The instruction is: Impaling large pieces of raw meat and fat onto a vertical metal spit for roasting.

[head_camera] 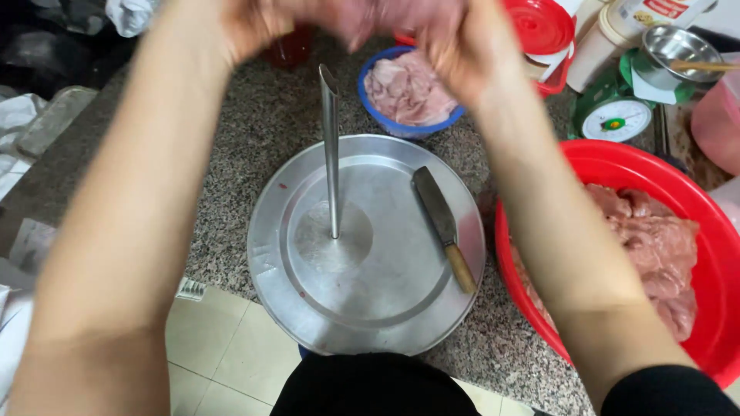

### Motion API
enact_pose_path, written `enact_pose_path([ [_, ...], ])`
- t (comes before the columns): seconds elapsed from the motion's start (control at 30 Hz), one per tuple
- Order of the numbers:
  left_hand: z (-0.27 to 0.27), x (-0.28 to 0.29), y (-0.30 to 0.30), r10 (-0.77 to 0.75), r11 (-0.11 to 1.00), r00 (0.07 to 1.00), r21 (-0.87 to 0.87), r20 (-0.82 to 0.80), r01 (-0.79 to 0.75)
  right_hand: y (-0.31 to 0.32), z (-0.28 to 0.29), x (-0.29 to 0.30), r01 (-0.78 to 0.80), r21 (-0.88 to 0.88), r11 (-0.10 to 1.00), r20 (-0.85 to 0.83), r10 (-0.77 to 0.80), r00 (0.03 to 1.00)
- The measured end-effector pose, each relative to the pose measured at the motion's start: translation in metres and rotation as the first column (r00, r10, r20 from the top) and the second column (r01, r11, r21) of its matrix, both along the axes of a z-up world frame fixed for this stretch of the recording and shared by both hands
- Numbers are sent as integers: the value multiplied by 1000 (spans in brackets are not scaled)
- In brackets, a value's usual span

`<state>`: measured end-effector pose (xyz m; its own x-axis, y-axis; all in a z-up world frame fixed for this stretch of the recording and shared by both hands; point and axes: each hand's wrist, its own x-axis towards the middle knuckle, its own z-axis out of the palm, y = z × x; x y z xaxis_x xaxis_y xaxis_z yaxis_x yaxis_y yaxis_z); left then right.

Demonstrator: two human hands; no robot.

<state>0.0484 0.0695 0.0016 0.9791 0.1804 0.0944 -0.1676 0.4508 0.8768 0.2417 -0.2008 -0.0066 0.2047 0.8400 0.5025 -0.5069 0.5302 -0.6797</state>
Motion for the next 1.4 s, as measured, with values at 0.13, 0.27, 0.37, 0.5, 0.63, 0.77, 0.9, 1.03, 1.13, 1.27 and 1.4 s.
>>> enact_pose_path([
  [0.13,-80,32,-5,-124,992,972,-54,-202,115,-6,-87,-44,259,-466,846,-72,-328,942],
  [0.27,-179,30,-34,-340,940,867,-164,-364,300,-18,-214,-47,241,-663,708,-154,-445,882],
  [0.37,-230,41,-52,-180,983,905,-96,-386,155,-22,-211,-74,274,-715,643,-46,-434,900],
  [0.5,-373,63,-59,-154,985,907,11,-391,172,-39,-296,-56,345,-851,395,-21,-682,731],
  [0.63,-453,25,-9,195,910,795,408,-575,72,-80,-356,-88,510,-860,27,380,-634,674],
  [0.77,-472,-52,-19,574,405,819,868,3,-287,-122,-335,-173,559,-824,-97,491,-615,617],
  [0.9,-437,-127,-72,595,722,795,512,-115,-466,-178,-318,-234,555,-832,2,353,-770,531],
  [1.03,-443,-168,-126,603,732,784,495,-149,-469,-221,-266,-268,693,-699,-177,467,-846,255],
  [1.13,-392,-166,-189,463,822,839,494,-286,-285,-258,-249,-272,753,-586,-299,518,-853,65],
  [1.27,-312,-125,-258,165,937,899,349,-404,-15,-333,-239,-260,826,-229,-516,724,-657,-210],
  [1.4,-289,-86,-300,160,932,952,357,-261,-59,-408,-221,-223,754,-279,-595,788,-591,-175],
])
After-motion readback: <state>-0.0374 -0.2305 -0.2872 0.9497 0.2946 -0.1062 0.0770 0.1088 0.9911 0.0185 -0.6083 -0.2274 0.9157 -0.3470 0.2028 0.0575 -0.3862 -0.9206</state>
